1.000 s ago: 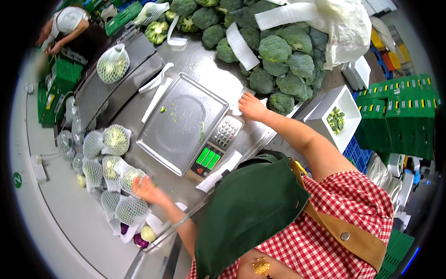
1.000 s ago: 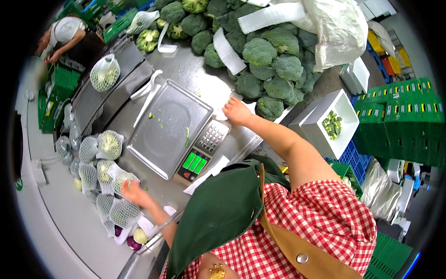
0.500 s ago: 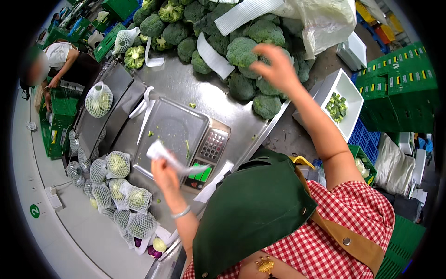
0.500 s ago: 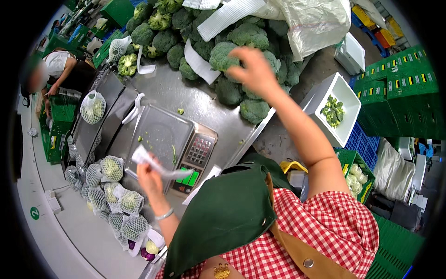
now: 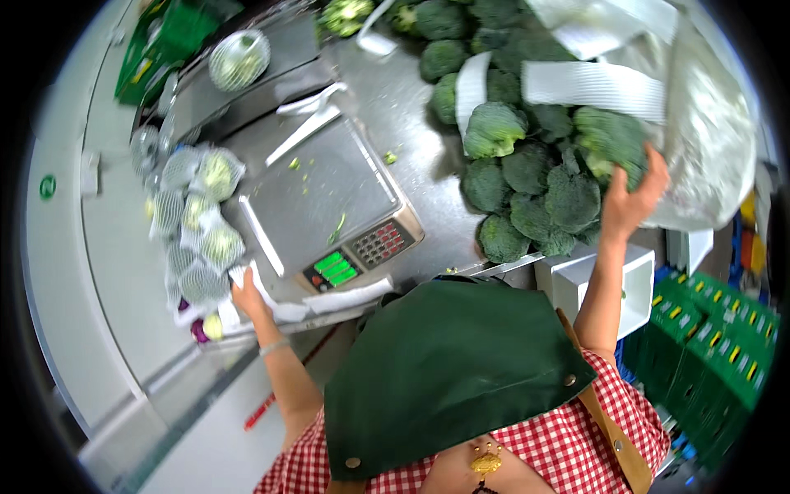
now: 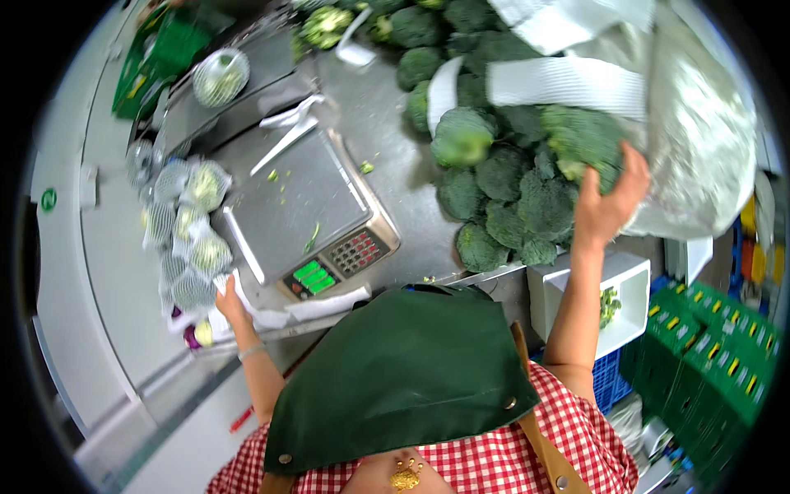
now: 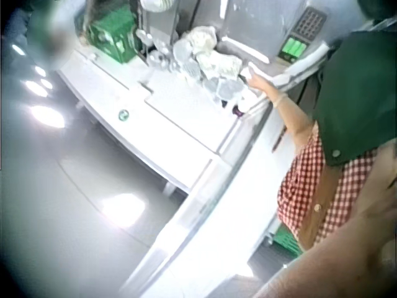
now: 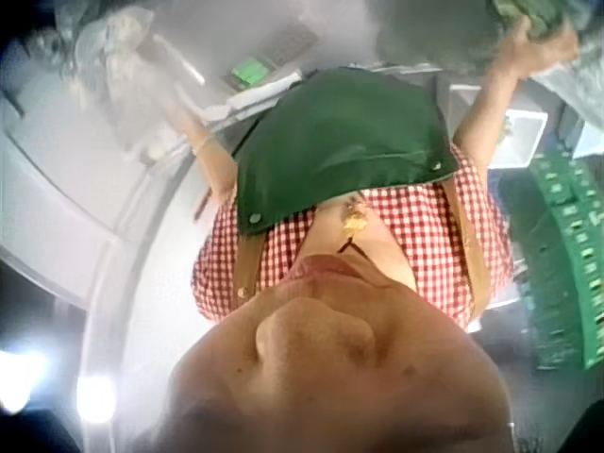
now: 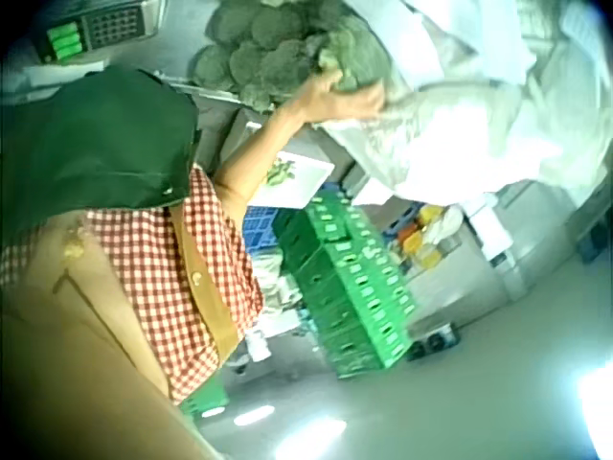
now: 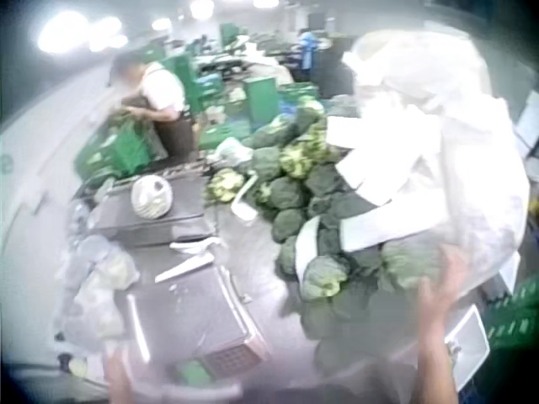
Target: The person repeatedly picks up broccoli heads from a large pile, places them on a digital scale, and then wraps them in white mesh bags. The person handles the broccoli and bags by hand, moving the packaged items to a pile on the left side of the counter.
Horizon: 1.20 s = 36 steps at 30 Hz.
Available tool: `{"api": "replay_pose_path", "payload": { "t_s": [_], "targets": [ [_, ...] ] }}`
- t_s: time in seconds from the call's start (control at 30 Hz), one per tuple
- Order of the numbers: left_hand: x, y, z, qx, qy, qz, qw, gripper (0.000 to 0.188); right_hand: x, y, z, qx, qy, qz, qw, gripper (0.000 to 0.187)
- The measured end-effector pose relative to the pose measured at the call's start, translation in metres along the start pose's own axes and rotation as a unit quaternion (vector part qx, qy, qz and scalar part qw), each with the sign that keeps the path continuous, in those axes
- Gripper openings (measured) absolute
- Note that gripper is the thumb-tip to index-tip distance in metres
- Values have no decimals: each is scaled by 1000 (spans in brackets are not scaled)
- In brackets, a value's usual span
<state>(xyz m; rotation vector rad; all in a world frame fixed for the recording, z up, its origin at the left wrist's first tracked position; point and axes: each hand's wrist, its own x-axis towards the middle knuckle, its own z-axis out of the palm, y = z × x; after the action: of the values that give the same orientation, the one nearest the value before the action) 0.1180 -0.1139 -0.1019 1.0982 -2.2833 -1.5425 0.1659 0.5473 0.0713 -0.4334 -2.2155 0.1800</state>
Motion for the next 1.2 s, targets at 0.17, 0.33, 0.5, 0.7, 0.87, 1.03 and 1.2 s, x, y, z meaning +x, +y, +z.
{"api": "replay_pose_path", "payload": {
  "t_s": [0.17,0.33,0.5,0.7,0.87,1.03,1.2],
  "targets": [
    [66,-22,-14,-35,-141,-95,985,34,23,-64,-5,339,-43,69,937,49],
    [104,-32,23,70,-251,-160,952,20,-37,-164,72,442,-327,-3,835,58],
    [98,-12,63,32,-321,-167,932,13,-93,-234,131,470,-361,-28,805,55],
    [79,13,102,-22,-352,-138,925,22,-142,-273,171,385,-350,-92,849,68],
    [74,43,94,-15,-151,149,977,26,-134,-273,160,276,-422,-267,821,84],
    [-62,179,97,-357,-324,79,873,35,-87,-306,114,502,-473,-27,723,76],
    [-89,228,82,-333,-353,240,840,37,-49,-331,83,587,-469,48,658,34]
  ]
}}
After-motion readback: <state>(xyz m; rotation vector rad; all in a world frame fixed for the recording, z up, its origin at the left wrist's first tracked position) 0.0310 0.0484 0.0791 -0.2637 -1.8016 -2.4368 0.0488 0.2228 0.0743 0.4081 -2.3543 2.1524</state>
